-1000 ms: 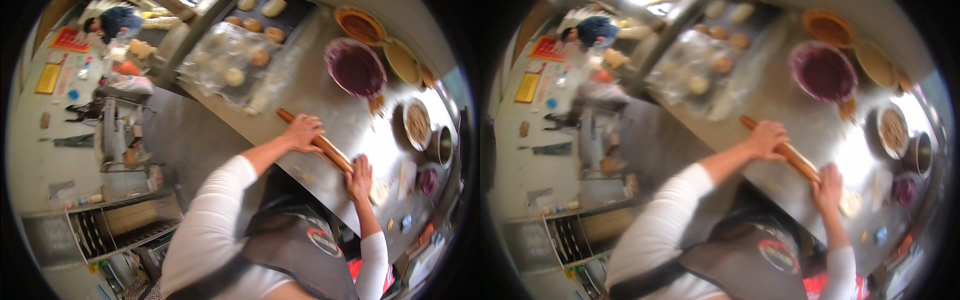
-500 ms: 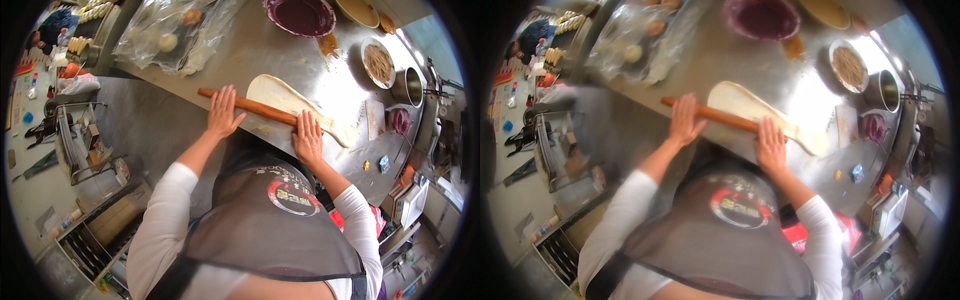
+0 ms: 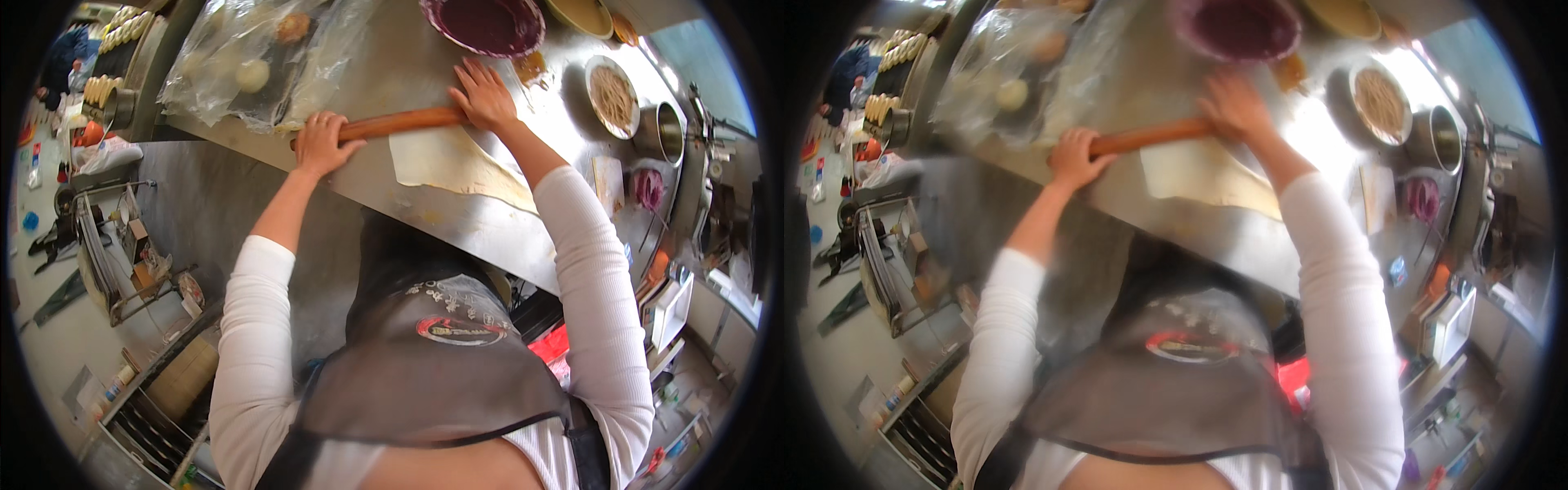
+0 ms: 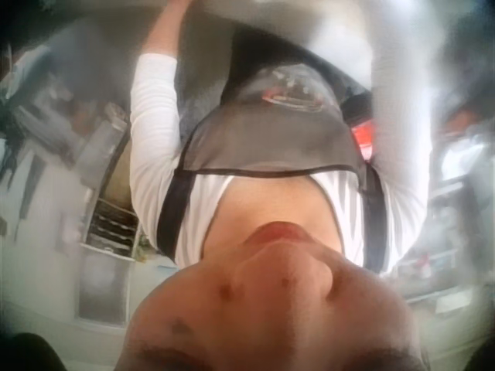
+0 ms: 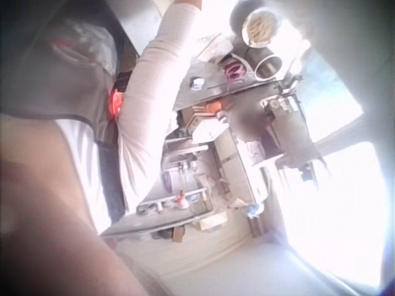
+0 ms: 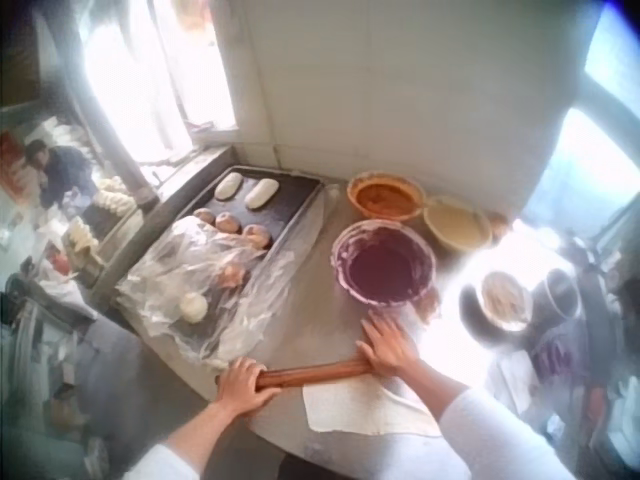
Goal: The person prepares purple-filled dough sticks by rolling out dough balls, spreading purple paste, adding shredded filling, and rolling them into logs. The finished items are placed on a tray. A customer is briefly visible in the background.
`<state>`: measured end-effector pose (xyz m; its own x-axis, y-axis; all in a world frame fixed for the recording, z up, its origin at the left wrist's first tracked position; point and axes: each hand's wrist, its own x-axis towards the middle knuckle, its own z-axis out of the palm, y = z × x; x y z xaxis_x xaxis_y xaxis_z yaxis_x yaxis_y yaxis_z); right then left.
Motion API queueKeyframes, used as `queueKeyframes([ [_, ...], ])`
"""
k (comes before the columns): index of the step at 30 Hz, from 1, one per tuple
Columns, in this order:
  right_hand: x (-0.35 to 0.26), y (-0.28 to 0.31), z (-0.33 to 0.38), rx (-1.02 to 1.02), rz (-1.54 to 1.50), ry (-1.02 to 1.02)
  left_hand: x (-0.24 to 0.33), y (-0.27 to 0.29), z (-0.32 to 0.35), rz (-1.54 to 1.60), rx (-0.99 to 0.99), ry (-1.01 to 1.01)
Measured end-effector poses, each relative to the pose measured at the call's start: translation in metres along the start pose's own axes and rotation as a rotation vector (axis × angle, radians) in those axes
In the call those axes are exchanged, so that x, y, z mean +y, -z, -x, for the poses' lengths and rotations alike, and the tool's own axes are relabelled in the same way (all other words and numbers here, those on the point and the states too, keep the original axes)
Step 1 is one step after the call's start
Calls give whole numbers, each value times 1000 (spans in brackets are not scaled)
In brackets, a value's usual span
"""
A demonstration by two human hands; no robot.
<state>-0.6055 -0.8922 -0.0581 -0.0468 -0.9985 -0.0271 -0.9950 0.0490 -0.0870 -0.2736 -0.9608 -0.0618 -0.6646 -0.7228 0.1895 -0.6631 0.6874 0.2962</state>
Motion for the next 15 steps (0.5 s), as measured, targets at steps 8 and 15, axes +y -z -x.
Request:
queueKeyframes([
  [8,64,29,184,462,9,-114,119,-18,-30,36,-39,-371],
  [15,111,15,304,286,182,-571,231,-57,-65,53,-358,-561],
])
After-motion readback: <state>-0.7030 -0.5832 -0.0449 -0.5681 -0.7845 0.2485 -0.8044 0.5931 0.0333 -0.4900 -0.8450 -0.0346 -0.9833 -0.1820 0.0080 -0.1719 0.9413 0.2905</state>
